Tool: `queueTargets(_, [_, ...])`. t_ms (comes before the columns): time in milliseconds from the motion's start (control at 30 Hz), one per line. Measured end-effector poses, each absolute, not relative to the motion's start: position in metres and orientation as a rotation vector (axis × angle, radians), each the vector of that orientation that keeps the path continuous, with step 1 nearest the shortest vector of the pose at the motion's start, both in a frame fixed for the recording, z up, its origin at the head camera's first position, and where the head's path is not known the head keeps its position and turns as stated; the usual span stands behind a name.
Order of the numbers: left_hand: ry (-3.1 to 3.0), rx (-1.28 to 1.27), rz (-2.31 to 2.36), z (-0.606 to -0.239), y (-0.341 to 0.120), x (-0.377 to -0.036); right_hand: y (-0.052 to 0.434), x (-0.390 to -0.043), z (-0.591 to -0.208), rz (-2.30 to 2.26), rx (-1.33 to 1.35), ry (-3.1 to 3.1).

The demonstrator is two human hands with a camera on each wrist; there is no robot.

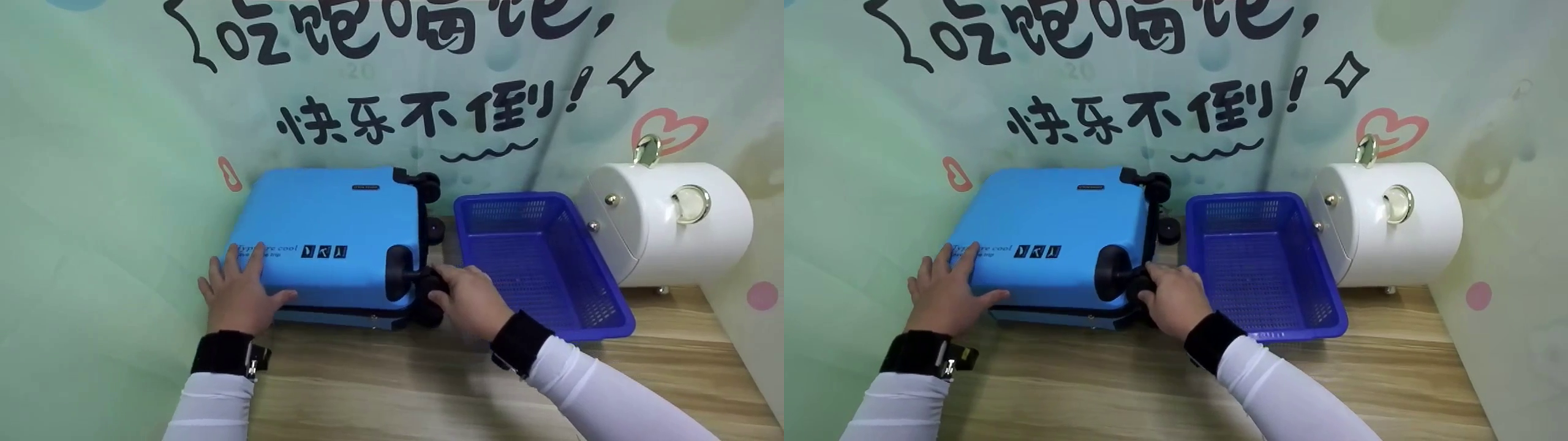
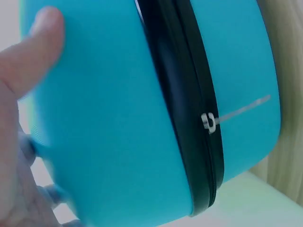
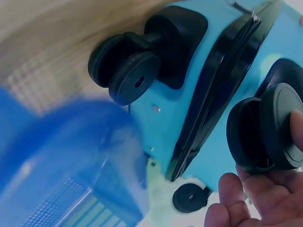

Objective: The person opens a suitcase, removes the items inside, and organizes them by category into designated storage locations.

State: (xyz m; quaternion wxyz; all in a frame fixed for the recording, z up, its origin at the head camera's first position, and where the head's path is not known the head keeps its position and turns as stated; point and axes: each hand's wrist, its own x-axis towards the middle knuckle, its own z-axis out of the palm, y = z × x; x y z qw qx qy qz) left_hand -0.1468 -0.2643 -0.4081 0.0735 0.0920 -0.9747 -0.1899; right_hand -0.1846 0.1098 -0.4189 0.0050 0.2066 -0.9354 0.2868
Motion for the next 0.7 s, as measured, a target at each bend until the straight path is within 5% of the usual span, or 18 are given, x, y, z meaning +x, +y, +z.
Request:
queueTargets(167, [-2.903,0.314,-0.619,-0.394,-0.229,-0.138,0.094,-0.169,-0.421,0.883,0.689,-2.895])
queueTargets(433, [-3.076,-0.12,-0.67,-0.397,-0.132,-0.129,0.089,-0.16,-0.42,1.018,0.816,-2.952])
queueTargets(700, [-3.015,-0.049,-0.437,-0.418,-0.093,-0.134,0.126,-0.181,-0.419,1.158,0.821,-2.997])
